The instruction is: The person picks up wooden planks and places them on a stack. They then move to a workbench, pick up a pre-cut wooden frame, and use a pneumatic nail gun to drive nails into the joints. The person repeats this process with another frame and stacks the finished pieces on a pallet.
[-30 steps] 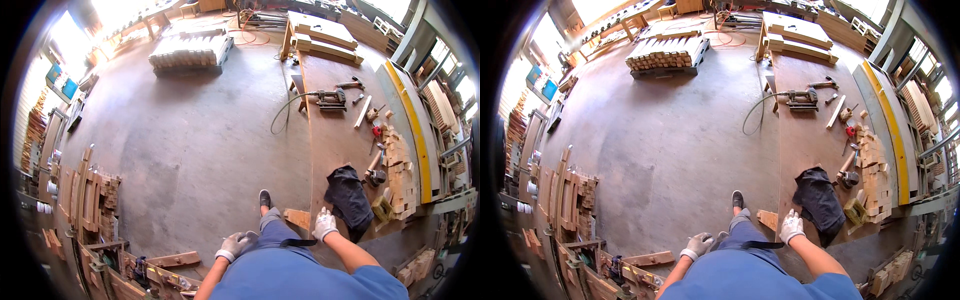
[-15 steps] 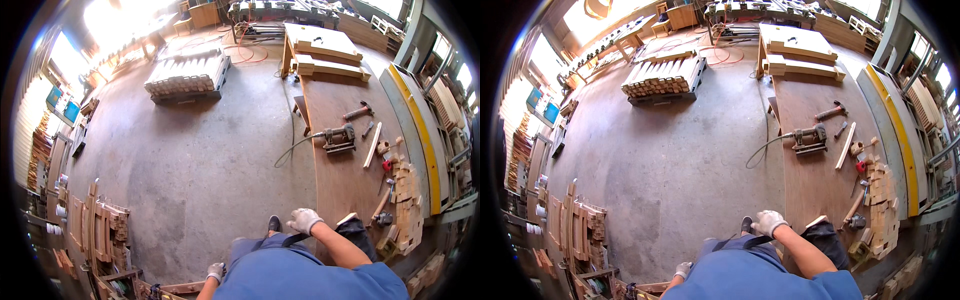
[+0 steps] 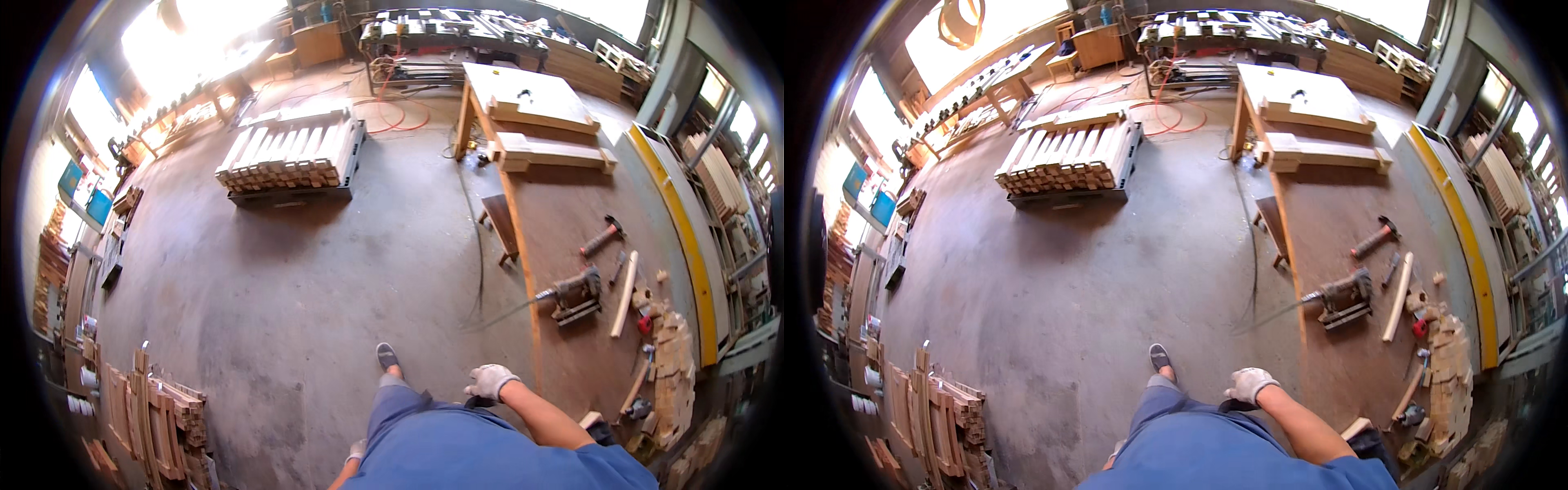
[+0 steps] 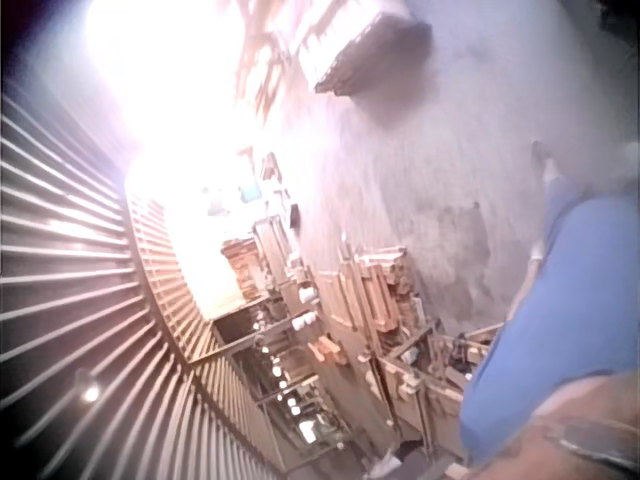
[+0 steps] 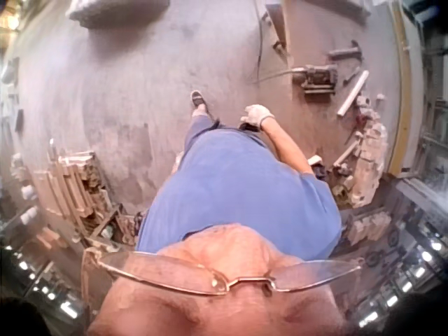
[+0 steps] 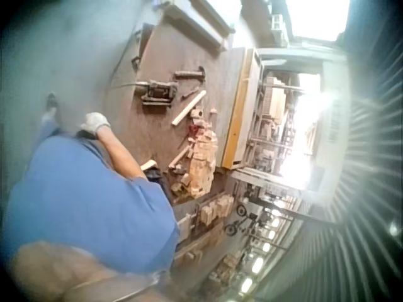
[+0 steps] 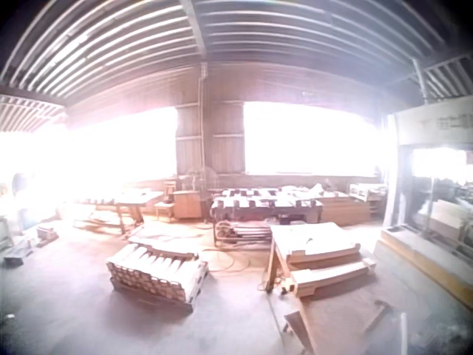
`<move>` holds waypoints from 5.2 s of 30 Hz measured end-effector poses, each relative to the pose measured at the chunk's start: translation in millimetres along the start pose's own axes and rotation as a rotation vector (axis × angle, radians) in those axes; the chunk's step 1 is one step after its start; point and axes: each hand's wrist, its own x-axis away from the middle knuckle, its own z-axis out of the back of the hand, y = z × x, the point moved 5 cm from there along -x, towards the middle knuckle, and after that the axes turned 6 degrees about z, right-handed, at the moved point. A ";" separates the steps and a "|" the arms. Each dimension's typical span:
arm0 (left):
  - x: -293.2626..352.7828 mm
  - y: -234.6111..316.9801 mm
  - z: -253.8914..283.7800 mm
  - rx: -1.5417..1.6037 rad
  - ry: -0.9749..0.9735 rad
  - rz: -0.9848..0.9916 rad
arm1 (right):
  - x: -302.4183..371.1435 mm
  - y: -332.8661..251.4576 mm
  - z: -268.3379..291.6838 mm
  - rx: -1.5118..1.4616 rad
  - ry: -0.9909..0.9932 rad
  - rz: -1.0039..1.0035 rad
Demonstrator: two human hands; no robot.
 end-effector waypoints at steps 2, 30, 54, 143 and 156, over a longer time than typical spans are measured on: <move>-31.0 42.5 38.2 -0.222 -0.018 -0.155 | -24.3 5.3 14.0 -0.053 0.039 -0.064; -239.3 403.8 270.0 -0.073 0.040 -0.042 | -318.6 199.8 206.7 -0.641 0.117 -0.184; -418.6 937.7 464.1 -0.120 -0.181 -0.200 | -284.2 318.1 627.7 -0.294 1.060 -1.163; -59.4 1520.2 225.8 -1.424 -1.908 -0.950 | -491.1 146.5 778.8 -1.717 2.612 -1.628; -71.5 1473.8 310.7 -1.388 -2.641 -1.557 | -513.3 205.3 886.8 -1.719 3.474 -0.389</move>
